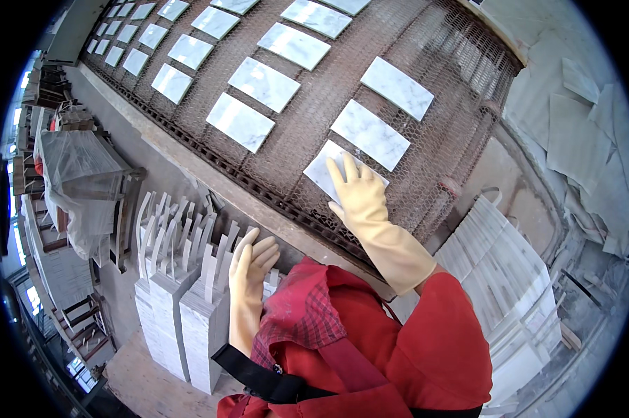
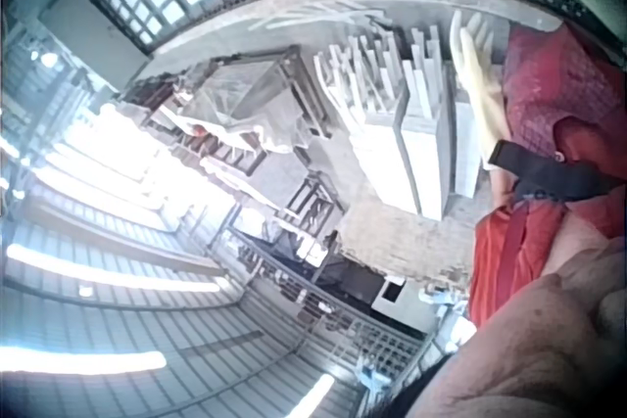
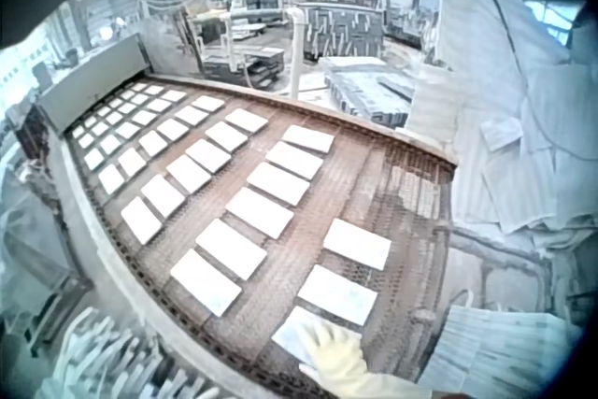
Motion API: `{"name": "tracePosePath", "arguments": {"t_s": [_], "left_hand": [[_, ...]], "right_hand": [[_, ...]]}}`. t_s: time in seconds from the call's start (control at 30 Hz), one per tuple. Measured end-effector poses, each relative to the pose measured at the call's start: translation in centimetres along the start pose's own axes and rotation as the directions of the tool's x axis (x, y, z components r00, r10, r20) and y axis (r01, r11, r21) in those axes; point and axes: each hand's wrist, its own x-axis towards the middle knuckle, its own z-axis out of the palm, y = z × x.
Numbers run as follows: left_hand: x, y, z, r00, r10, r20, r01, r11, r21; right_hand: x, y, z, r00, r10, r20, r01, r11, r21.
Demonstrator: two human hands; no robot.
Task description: The person repeatedly picks up small rectangular tiles from a stack and places them one by one onto a large mesh tray, arranging them in neat rows. The person wears gloves and a red shirt while working in a warehouse-like area.
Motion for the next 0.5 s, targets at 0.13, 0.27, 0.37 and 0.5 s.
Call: {"name": "tracePosePath", "arguments": {"t_s": [0.13, 0.27, 0.37, 0.5], "left_hand": [[0.1, -0.4, 0.2, 1.0, -0.01, 0.003, 0.01, 1.0, 0.0], [0.1, -0.3, 0.0, 1.0, -0.01, -0.009, 0.01, 1.0, -0.008], [0.1, -0.8, -0.4, 0.998, 0.013, -0.057, -0.014, 1.0, -0.016], [0.8, -0.9, -0.5, 0.973, 0.094, -0.211, -0.095, 0.995, 0.003]], "right_hand": [[0.7, 0.2, -0.1, 0.998, 0.035, 0.05, -0.04, 0.995, 0.097], [1.6, 2.6, -3.2, 0.998, 0.006, 0.069, -0.041, 0.854, 0.519], [2.5, 5.1, -5.8, 0.997, 0.072, 0.007, -0.056, 0.701, 0.711], [8.3, 11.5, -8.5, 0.945, 0.136, -0.298, 0.016, 0.89, 0.456]]}}
